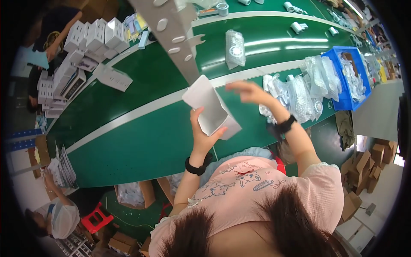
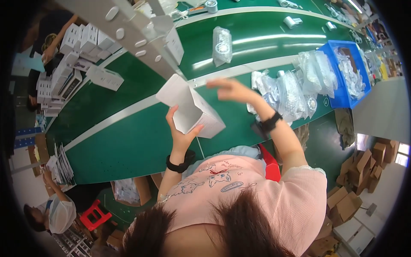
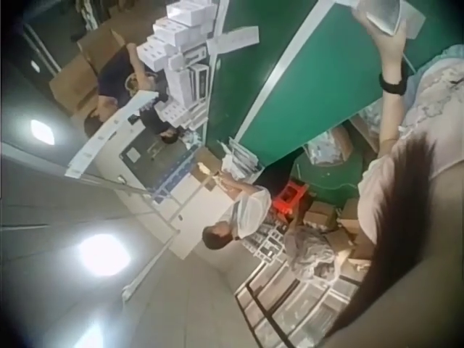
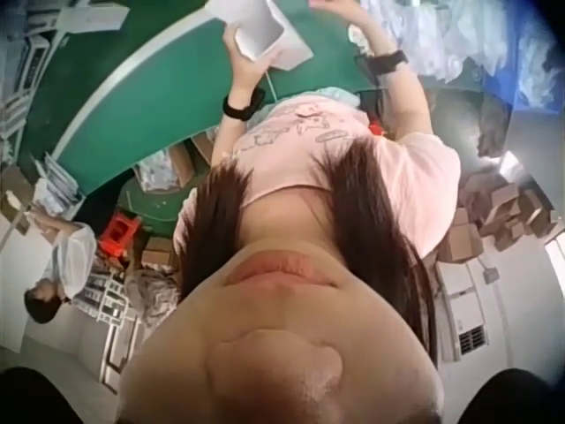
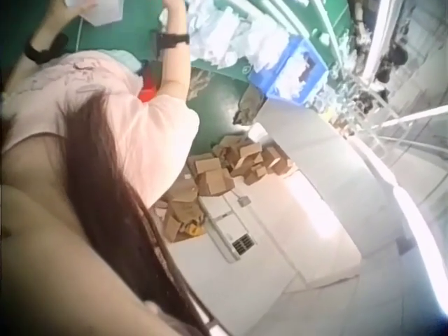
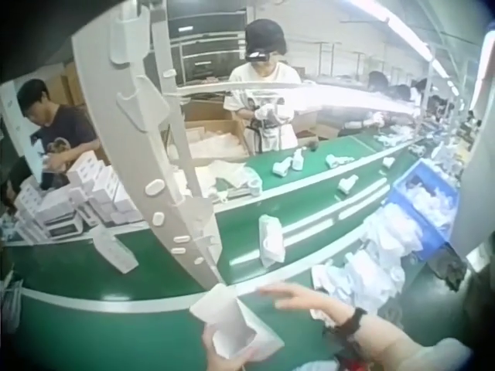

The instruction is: Packing small components into plastic bags and cardboard boxes on an electronics assembly line.

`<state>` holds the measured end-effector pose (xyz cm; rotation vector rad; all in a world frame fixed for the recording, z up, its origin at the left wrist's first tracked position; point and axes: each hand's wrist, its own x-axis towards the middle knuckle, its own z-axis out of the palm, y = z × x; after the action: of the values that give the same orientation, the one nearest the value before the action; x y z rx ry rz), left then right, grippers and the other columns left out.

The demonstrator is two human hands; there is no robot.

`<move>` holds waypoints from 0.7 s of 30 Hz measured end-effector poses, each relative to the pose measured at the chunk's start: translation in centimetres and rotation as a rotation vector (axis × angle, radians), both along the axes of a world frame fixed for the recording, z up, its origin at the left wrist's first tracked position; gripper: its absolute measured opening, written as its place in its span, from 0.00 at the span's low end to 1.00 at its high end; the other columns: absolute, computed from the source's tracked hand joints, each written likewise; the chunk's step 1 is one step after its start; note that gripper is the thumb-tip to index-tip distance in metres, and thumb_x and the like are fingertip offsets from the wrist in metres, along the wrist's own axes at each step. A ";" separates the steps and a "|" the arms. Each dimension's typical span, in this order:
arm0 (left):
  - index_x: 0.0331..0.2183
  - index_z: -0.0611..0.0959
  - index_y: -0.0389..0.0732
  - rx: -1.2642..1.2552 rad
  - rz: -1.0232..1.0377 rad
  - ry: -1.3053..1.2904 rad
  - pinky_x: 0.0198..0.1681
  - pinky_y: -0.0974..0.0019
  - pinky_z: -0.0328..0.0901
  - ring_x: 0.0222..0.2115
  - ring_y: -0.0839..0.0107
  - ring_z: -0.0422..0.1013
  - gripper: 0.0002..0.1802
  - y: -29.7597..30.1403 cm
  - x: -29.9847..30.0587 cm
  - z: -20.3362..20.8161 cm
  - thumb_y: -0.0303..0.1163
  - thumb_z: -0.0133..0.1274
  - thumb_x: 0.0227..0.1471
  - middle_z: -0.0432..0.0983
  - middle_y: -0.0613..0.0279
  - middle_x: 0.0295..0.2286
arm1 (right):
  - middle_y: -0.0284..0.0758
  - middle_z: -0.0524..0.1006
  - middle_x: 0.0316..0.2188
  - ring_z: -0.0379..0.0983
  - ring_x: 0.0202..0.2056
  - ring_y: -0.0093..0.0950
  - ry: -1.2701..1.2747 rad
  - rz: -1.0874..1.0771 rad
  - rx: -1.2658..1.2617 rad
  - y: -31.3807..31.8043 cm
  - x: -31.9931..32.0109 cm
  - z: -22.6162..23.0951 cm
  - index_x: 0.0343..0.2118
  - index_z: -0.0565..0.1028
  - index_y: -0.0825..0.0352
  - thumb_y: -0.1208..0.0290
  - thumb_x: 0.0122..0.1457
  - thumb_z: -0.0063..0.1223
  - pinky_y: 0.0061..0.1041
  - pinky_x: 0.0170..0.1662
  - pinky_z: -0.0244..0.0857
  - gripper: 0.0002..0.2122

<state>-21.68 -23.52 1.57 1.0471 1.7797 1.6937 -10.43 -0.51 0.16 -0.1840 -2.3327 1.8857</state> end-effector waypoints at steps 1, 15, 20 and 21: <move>0.50 0.56 0.42 0.009 -0.007 0.004 0.51 0.62 0.51 0.50 0.58 0.53 0.49 0.4 0.0 0.0 0.32 0.67 0.26 0.51 0.51 0.49 | 0.35 0.69 0.43 0.65 0.45 0.33 -0.023 -0.240 0.060 2.8 -1.2 -0.6 0.49 0.64 0.64 0.57 0.44 0.57 0.30 0.46 0.59 0.29; 0.44 0.61 0.39 -0.046 0.066 0.268 0.49 0.59 0.54 0.45 0.57 0.58 0.43 3.3 0.9 -3.2 0.35 0.66 0.26 0.57 0.49 0.44 | 0.55 0.63 0.42 0.68 0.38 0.45 -0.700 -0.781 0.598 13.4 -17.4 -8.7 0.57 0.44 0.54 0.69 0.36 0.59 0.38 0.41 0.63 0.45; 0.44 0.60 0.38 -0.009 0.097 0.361 0.47 0.61 0.56 0.43 0.59 0.60 0.43 5.7 1.8 -1.2 0.34 0.67 0.26 0.59 0.49 0.43 | 0.36 0.64 0.38 0.64 0.38 0.31 0.105 -0.699 -0.096 14.6 -9.4 -6.1 0.49 0.54 0.55 0.74 0.37 0.54 0.34 0.35 0.66 0.32; 0.44 0.60 0.37 -0.025 0.137 0.372 0.47 0.61 0.56 0.43 0.59 0.60 0.43 5.9 1.7 -1.2 0.34 0.67 0.26 0.60 0.49 0.43 | 0.34 0.63 0.38 0.64 0.37 0.31 0.042 -0.772 -0.313 12.7 -7.8 -2.6 0.46 0.56 0.58 0.74 0.40 0.54 0.32 0.35 0.66 0.28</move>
<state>-20.02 -17.59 0.38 1.3252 2.1399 1.6284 -18.22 12.23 -2.47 -0.9110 -1.5596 1.7646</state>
